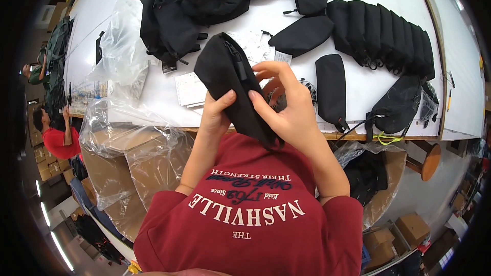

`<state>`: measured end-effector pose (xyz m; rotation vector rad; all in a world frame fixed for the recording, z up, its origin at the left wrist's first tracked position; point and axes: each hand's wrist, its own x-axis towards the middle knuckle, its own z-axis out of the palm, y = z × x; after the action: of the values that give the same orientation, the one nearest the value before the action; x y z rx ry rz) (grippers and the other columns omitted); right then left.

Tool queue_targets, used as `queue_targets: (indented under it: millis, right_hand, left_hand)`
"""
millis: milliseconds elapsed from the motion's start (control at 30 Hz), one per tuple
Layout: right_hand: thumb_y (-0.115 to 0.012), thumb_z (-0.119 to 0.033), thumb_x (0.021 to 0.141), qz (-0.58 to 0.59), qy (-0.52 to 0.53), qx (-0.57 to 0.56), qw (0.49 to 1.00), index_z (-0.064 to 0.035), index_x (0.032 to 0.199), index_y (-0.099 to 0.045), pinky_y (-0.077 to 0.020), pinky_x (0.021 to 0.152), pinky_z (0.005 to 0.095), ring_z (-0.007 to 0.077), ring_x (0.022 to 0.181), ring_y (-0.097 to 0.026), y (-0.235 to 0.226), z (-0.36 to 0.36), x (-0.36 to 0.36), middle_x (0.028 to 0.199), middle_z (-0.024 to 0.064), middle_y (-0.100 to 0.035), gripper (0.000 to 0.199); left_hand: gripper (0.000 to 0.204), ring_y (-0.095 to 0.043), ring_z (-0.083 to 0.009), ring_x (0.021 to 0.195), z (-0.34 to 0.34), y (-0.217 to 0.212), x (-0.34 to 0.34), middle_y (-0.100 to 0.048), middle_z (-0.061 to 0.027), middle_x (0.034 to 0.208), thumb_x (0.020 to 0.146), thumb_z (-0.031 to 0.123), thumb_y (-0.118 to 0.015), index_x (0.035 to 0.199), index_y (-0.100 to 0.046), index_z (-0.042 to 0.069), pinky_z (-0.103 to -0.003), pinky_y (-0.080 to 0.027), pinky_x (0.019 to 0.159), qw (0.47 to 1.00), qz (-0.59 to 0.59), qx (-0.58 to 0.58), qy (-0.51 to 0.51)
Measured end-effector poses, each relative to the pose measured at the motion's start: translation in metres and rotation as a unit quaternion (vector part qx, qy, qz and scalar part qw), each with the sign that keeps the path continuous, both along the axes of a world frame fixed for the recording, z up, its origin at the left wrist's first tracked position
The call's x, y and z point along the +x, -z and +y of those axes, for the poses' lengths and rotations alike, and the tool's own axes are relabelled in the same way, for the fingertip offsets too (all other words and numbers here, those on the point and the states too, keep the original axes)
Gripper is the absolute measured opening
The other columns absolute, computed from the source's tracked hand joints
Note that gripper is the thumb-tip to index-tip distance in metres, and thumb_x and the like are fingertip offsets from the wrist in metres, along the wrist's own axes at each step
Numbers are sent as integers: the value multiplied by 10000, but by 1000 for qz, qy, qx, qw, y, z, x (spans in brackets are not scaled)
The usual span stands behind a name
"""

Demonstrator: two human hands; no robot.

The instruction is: The recorder attaches product labels and mesh components to black pouches on a production table.

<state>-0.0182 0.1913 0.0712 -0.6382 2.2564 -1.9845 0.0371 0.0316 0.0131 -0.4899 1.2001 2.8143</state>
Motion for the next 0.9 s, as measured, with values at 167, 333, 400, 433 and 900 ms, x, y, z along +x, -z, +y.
queue_targets:
  millis: [167,333,400,433,900]
  right_hand:
    - [-698,-16,748,137,76,80,984,-52,1011,-609,-418,482,231,109,572,-585,-1,-5,-18,850,44,-651,280]
    - [-670,-42,815,195,124,79,970,-70,990,-635,-389,454,240,119,565,-588,4,-7,-25,860,34,-656,180]
    - [-659,-50,828,187,111,95,971,-70,989,-635,-391,457,241,122,571,-593,2,-4,-28,861,33,-656,164]
    - [-648,-58,842,179,99,111,973,-70,989,-634,-393,460,242,126,577,-597,0,-2,-30,862,32,-656,148]
    - [-669,-25,774,172,-20,199,965,-40,839,-602,-449,547,322,242,640,-580,-8,11,-16,770,63,-554,95]
  left_hand:
    - [546,-590,-184,1024,3,-5,-1,-612,-98,1123,759,114,-753,1232,-510,-10,-313,-465,913,996,-21,-41,78]
    - [598,-584,-179,1035,4,-10,0,-599,-101,1143,753,151,-753,1257,-483,-21,-306,-460,920,990,-46,-20,133]
    - [598,-585,-177,1037,4,-14,-1,-598,-103,1146,751,142,-750,1259,-481,-22,-305,-461,918,989,-42,-15,139]
    - [589,-589,-176,1030,5,-15,-2,-603,-105,1138,750,133,-746,1255,-486,-23,-304,-465,914,989,-50,-8,137]
    - [427,-640,-179,906,6,-4,-2,-632,-104,1049,788,81,-688,1179,-542,-8,-296,-530,797,995,-81,31,45]
